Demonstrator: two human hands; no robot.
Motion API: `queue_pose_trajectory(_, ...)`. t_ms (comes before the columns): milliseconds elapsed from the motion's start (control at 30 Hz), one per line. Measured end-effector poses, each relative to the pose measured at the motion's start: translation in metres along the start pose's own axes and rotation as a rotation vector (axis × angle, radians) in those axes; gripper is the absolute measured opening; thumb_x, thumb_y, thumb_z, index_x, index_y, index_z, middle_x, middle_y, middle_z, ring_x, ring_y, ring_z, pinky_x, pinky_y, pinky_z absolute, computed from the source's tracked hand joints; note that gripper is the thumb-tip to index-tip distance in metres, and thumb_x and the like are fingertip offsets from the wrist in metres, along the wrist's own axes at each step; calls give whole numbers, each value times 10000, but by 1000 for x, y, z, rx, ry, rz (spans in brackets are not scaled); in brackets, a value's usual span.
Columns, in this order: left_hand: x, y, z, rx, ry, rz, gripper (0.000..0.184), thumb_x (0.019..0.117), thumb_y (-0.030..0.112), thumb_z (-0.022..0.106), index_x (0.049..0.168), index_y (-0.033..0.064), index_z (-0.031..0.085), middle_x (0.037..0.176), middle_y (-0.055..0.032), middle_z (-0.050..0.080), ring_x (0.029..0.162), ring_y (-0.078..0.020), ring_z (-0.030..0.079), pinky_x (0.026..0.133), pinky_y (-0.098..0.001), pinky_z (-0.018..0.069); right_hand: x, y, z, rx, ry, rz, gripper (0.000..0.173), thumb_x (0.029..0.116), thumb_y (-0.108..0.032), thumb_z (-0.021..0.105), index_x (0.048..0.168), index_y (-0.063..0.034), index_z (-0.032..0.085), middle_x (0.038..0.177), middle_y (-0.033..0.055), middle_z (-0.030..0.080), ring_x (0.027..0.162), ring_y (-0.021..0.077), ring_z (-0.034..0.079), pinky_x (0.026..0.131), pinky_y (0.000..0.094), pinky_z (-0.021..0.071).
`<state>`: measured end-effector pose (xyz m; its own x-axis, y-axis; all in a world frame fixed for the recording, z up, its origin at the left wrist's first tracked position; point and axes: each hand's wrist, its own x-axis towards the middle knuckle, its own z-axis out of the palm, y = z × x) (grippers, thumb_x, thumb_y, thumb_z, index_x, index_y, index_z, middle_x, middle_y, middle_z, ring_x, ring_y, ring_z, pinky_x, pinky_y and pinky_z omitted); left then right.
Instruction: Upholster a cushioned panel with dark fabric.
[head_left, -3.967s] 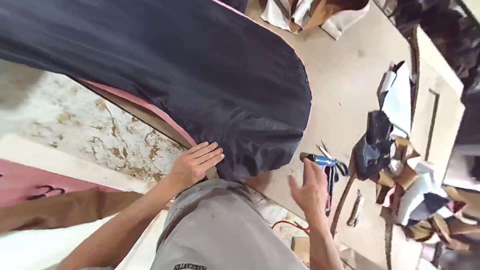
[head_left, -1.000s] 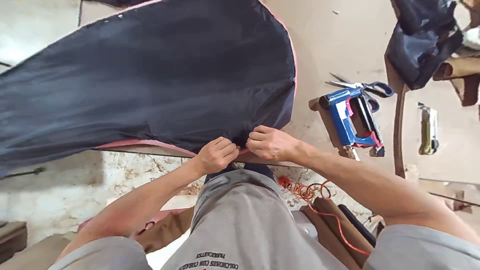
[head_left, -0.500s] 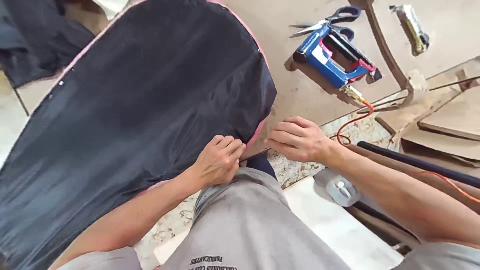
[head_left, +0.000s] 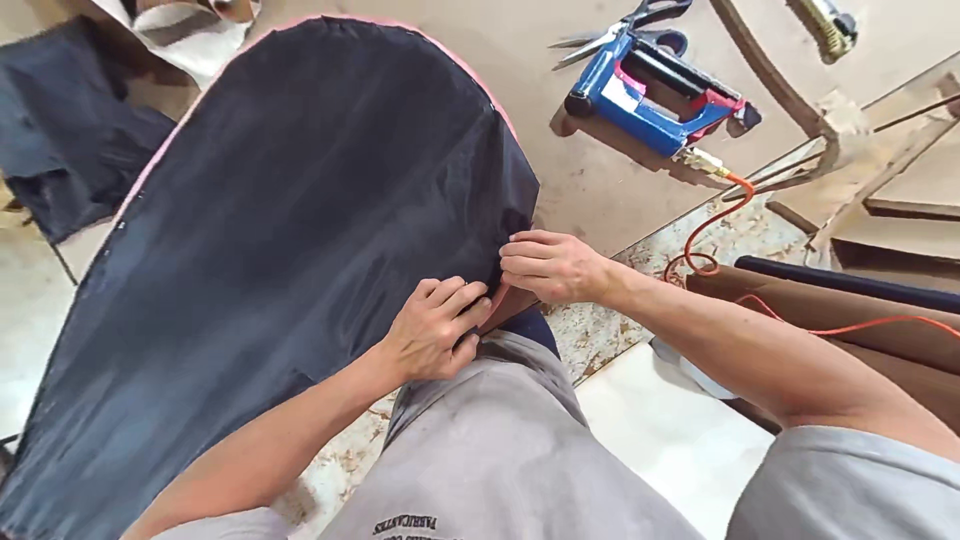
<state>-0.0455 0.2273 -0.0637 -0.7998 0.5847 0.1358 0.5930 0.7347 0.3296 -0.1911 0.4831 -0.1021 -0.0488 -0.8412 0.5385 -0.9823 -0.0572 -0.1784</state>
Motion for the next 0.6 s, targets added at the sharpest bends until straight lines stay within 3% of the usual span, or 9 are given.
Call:
queue_pose_trajectory(133,8,-4,-10,27,-99,31,486,972,395,386,1274,187,704,1494,-42,576,1334,-276,526,1031,-514,376,-43,4,-20,-93,40,134,217,983,-17,544,1046,-41,750,1082,127,749,1107,293,704,1035,460,538)
queue_pose_trajectory(300,5,-10,-14,4,-85,30,467,978,418,375,1272,258,701,1469,-67,580,1386,-280,471,1071,-532,312,-7,-29,-32,-125,136,101,241,1049,-86,556,1209,-139,728,1263,60,726,1256,225,635,1082,433,478)
queue_pose_trajectory(467,3,-14,-18,20,-68,48,456,980,423,365,1228,262,712,1385,-72,615,1351,-280,486,1070,-529,302,21,-12,-10,-103,67,-11,250,1052,-81,523,1109,-116,763,1301,19,720,1284,211,630,1102,463,467)
queue_pose_trajectory(600,3,-19,-17,22,-61,99,489,979,421,346,1294,266,686,1379,-65,609,1346,-272,474,1073,-516,289,19,-7,1,-54,81,-17,244,1036,-40,517,1056,-72,758,1159,55,760,1198,223,674,1077,435,494)
